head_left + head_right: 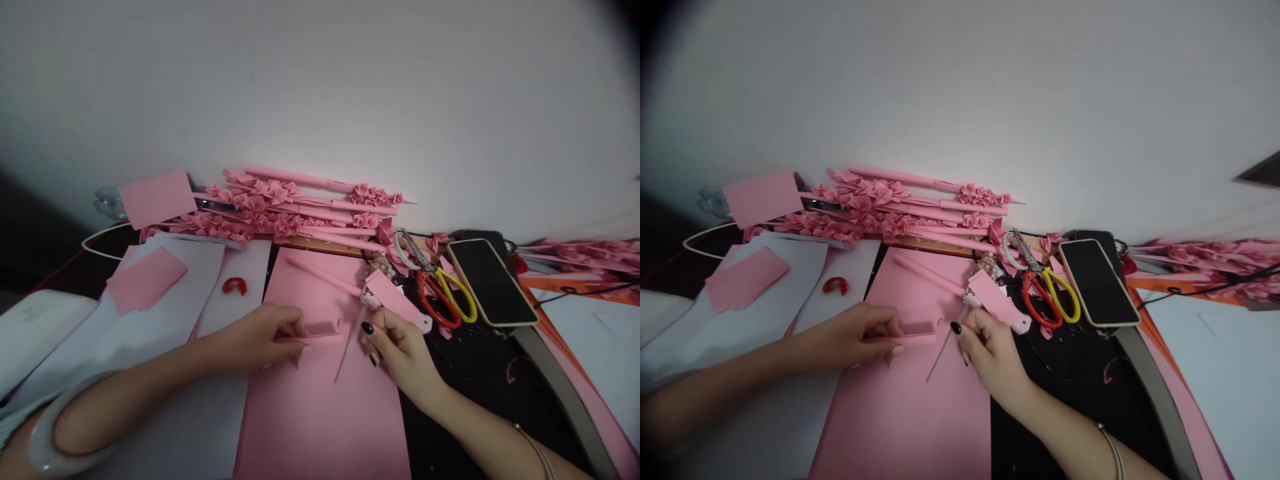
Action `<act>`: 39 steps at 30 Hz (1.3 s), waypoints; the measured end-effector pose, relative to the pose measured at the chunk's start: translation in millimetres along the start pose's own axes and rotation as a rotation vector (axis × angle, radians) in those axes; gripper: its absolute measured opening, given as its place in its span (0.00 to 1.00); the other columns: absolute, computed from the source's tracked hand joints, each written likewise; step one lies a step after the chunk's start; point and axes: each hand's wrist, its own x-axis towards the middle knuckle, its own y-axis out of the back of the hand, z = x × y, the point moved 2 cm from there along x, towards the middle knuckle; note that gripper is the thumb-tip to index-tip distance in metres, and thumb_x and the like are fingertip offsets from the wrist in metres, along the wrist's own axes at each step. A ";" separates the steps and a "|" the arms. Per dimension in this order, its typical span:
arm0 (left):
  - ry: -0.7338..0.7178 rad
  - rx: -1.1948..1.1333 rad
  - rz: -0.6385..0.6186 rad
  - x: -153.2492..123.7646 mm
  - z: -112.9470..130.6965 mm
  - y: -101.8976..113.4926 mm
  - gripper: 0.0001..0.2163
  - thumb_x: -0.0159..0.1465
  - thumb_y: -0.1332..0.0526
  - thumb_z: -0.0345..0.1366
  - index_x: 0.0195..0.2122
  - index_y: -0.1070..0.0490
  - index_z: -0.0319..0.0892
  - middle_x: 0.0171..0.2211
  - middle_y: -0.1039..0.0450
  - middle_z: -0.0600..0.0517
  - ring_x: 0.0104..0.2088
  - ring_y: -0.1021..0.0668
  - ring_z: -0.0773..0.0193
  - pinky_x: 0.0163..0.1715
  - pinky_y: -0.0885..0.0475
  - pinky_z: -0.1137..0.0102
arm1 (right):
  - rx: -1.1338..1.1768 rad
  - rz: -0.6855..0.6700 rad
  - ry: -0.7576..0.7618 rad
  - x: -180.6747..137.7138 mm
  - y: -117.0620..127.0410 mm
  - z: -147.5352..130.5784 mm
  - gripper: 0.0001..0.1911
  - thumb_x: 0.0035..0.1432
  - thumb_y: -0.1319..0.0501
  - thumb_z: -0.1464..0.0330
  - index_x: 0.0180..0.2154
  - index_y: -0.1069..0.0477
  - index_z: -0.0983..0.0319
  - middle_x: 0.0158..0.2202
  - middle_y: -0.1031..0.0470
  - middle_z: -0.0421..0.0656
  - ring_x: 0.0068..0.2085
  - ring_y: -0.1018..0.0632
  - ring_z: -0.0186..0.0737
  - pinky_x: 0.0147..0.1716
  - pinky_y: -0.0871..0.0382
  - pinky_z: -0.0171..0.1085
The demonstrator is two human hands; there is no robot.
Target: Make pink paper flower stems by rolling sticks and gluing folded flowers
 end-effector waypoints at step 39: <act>0.005 -0.004 0.002 0.0 -2.6 -0.7 0.04 0.60 0.43 0.35 0.30 0.37 0.40 0.27 0.23 0.52 0.23 0.28 0.70 0.20 0.41 0.77 | -0.278 -0.065 0.197 -4.6 -0.7 -11.3 0.15 0.62 0.49 0.66 0.22 0.47 0.60 0.20 0.48 0.34 0.21 0.43 0.30 0.20 0.49 0.31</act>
